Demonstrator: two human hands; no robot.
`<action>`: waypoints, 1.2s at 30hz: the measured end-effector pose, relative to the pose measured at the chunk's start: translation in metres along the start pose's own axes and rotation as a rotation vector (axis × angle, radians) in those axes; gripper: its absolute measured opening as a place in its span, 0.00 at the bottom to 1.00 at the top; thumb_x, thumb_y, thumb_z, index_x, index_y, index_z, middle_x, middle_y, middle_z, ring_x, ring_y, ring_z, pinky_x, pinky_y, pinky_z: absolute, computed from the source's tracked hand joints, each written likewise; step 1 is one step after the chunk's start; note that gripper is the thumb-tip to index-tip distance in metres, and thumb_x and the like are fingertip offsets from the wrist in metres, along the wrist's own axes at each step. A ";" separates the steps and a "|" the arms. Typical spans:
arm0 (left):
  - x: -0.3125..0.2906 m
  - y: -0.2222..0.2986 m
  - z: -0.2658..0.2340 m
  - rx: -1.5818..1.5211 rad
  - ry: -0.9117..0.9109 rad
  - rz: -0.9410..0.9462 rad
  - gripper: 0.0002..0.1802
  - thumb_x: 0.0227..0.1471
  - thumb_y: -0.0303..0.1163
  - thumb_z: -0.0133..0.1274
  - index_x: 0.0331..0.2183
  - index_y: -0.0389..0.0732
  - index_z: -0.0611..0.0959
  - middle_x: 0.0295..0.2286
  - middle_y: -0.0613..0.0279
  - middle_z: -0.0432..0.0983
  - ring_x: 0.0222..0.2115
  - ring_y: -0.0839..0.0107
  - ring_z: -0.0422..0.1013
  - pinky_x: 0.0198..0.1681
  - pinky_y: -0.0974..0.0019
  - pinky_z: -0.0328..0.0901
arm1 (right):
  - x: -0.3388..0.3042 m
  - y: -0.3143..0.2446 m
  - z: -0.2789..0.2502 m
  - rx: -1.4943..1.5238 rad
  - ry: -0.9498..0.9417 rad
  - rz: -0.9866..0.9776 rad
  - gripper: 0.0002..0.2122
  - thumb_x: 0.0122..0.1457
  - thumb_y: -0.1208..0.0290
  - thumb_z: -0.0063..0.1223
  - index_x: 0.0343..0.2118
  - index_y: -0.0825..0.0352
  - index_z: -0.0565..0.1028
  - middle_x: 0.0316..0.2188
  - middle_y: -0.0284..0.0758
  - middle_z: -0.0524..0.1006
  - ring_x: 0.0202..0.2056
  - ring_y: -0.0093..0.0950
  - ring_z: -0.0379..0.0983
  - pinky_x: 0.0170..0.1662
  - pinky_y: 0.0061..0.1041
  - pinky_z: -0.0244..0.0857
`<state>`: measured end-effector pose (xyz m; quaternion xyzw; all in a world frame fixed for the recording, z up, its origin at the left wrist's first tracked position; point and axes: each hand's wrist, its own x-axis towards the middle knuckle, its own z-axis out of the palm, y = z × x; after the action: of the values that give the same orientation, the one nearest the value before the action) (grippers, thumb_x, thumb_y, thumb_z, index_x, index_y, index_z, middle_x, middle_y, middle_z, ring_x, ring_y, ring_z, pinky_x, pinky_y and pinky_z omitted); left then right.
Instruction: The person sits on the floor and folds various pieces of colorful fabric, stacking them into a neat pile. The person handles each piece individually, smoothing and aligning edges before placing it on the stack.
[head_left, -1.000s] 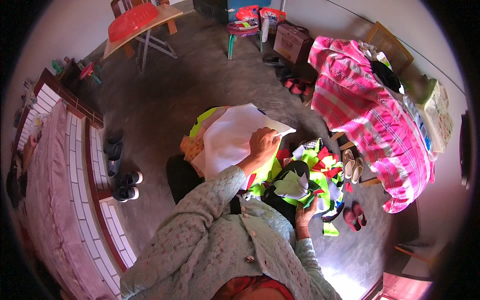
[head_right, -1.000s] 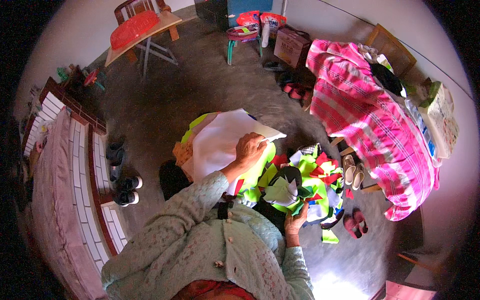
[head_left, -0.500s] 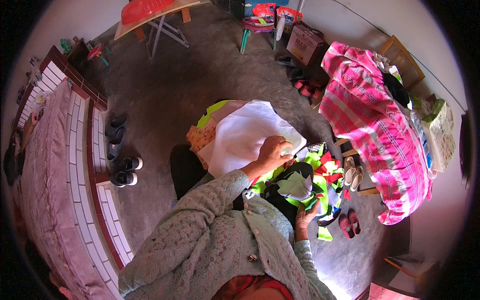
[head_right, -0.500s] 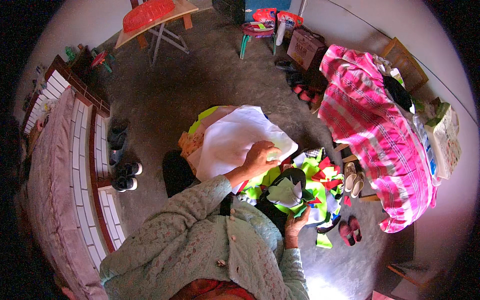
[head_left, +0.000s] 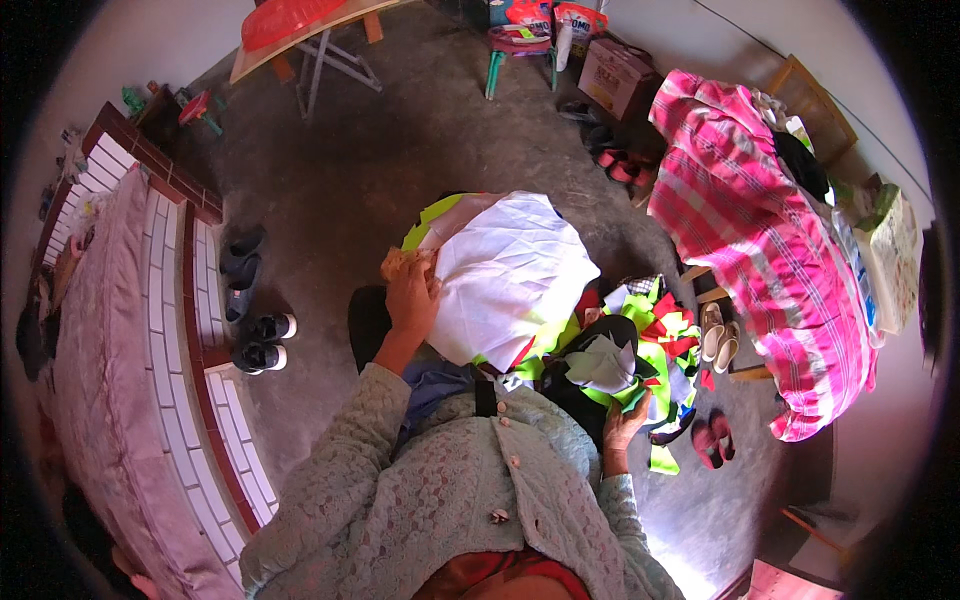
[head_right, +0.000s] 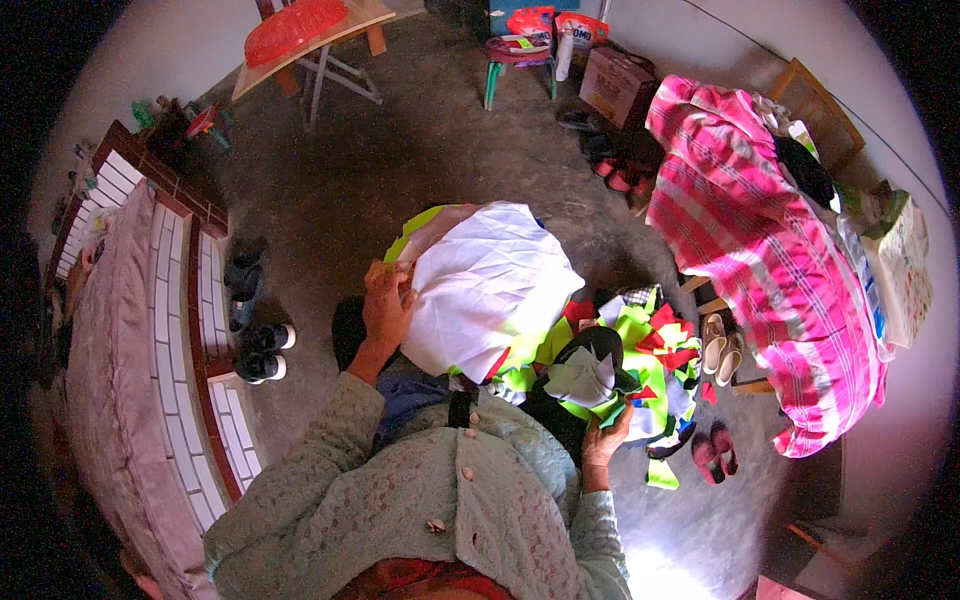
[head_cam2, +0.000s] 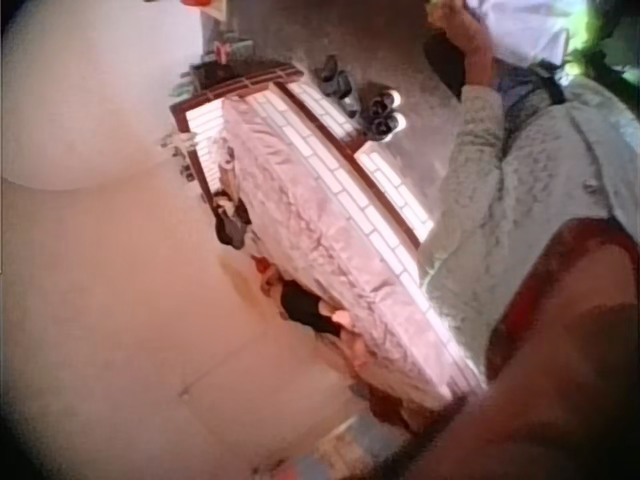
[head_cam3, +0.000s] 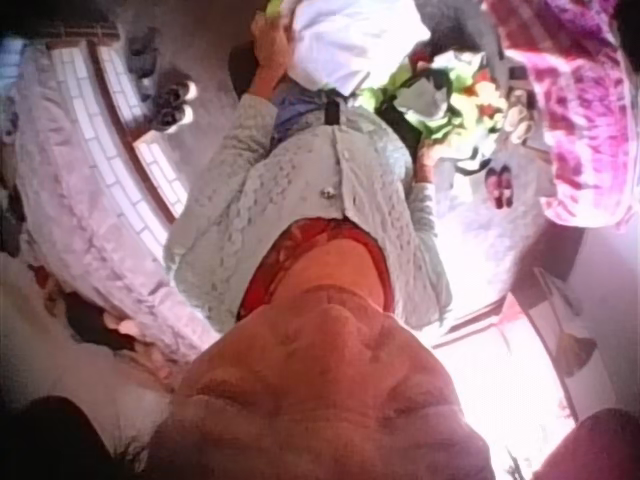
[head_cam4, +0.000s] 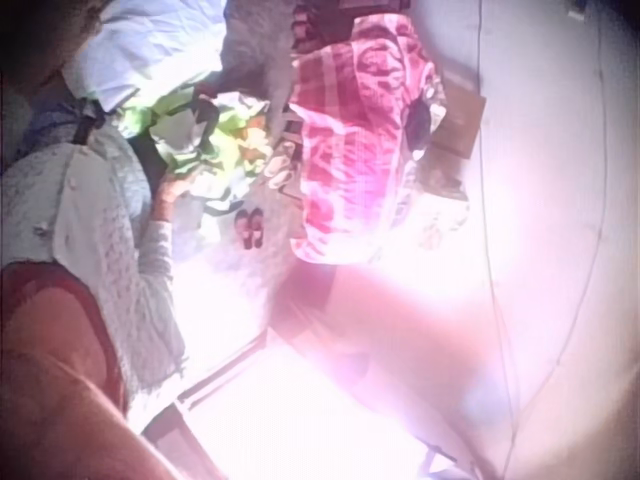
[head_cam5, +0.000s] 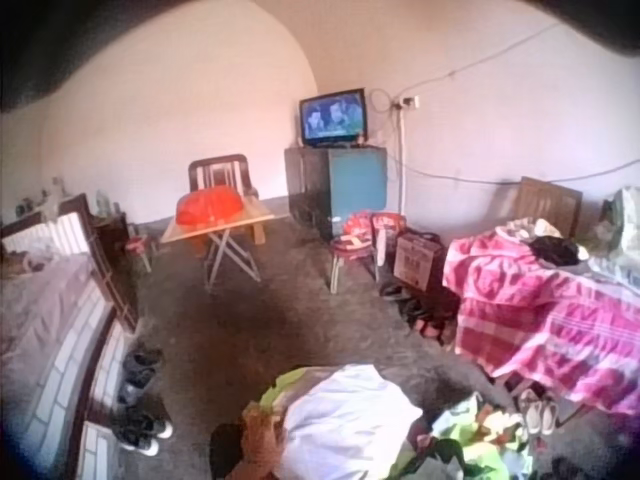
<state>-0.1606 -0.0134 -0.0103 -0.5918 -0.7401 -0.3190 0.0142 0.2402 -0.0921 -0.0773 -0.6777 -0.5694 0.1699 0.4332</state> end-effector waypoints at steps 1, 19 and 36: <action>0.000 -0.006 0.004 -0.024 -0.057 -0.068 0.27 0.34 0.28 0.63 0.40 0.42 0.71 0.46 0.51 0.65 0.50 0.50 0.58 0.50 0.50 0.57 | 0.001 0.003 0.000 0.012 -0.010 0.003 0.25 0.42 0.77 0.55 0.47 0.73 0.64 0.40 0.46 0.71 0.42 0.40 0.67 0.49 0.31 0.58; 0.010 -0.053 -0.020 -0.464 -0.119 -0.395 0.12 0.40 0.33 0.61 0.27 0.35 0.80 0.22 0.61 0.76 0.24 0.76 0.69 0.29 0.69 0.65 | -0.004 -0.003 0.005 0.355 0.087 0.140 0.25 0.41 0.86 0.51 0.48 0.70 0.64 0.41 0.37 0.70 0.44 0.30 0.65 0.49 0.26 0.59; -0.022 0.157 0.037 -0.823 -0.532 0.415 0.13 0.44 0.29 0.59 0.33 0.37 0.75 0.29 0.55 0.74 0.29 0.62 0.73 0.32 0.64 0.66 | 0.005 -0.014 -0.005 0.092 0.000 0.042 0.23 0.37 0.84 0.52 0.41 0.65 0.66 0.34 0.42 0.71 0.39 0.45 0.69 0.42 0.31 0.64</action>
<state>-0.0020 0.0008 0.0233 -0.7430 -0.3989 -0.4123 -0.3446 0.2364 -0.0902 -0.0620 -0.6686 -0.5468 0.2050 0.4604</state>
